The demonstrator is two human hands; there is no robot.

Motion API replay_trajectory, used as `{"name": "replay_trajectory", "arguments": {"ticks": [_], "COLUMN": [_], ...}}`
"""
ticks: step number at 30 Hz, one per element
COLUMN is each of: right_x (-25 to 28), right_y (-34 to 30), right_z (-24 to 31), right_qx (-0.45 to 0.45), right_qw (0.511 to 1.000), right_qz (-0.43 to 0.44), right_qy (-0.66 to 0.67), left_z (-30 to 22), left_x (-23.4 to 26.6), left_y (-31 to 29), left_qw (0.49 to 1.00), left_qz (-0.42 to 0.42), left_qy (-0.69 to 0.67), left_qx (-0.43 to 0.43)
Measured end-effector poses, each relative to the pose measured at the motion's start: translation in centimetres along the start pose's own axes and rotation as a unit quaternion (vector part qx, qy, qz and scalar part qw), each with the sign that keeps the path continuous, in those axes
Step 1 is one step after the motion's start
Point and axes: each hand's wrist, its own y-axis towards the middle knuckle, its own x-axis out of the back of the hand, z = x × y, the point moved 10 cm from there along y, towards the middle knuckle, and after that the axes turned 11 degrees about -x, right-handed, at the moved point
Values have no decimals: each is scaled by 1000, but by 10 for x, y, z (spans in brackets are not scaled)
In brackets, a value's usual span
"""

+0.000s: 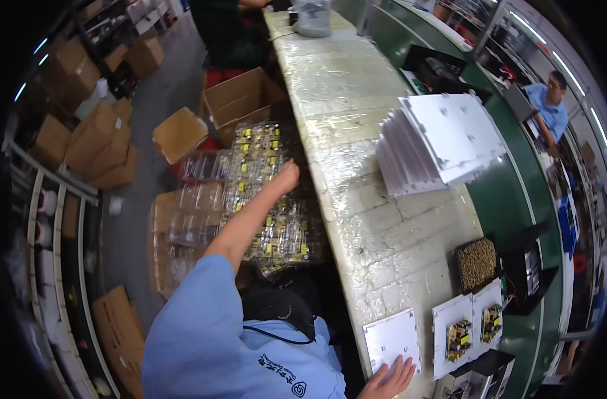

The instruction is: Assembling electronic circuit boards by installing components and securing screws using an electric screwdriver.

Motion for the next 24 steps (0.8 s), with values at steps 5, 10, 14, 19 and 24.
{"name": "replay_trajectory", "arguments": {"ticks": [5,10,14,19,24], "right_x": [10,11,11,37,22], "right_y": [-14,-4,-5,4,26], "right_z": [27,27,23,41,81], "right_qx": [12,27,52,16,-104], "right_qw": [998,998,997,994,920], "right_qz": [-51,-47,-49,-76,66], "right_qy": [39,41,25,71,373], "left_z": [14,31,3,-87,-224], "left_x": [64,102,171,270,316], "left_y": [-20,-59,-118,-160,-149], "left_qw": [977,927,909,900,894], "left_qz": [-170,-202,-272,-370,-370], "left_qy": [-122,-306,-294,-224,-231], "left_qx": [47,77,116,61,-101]}}
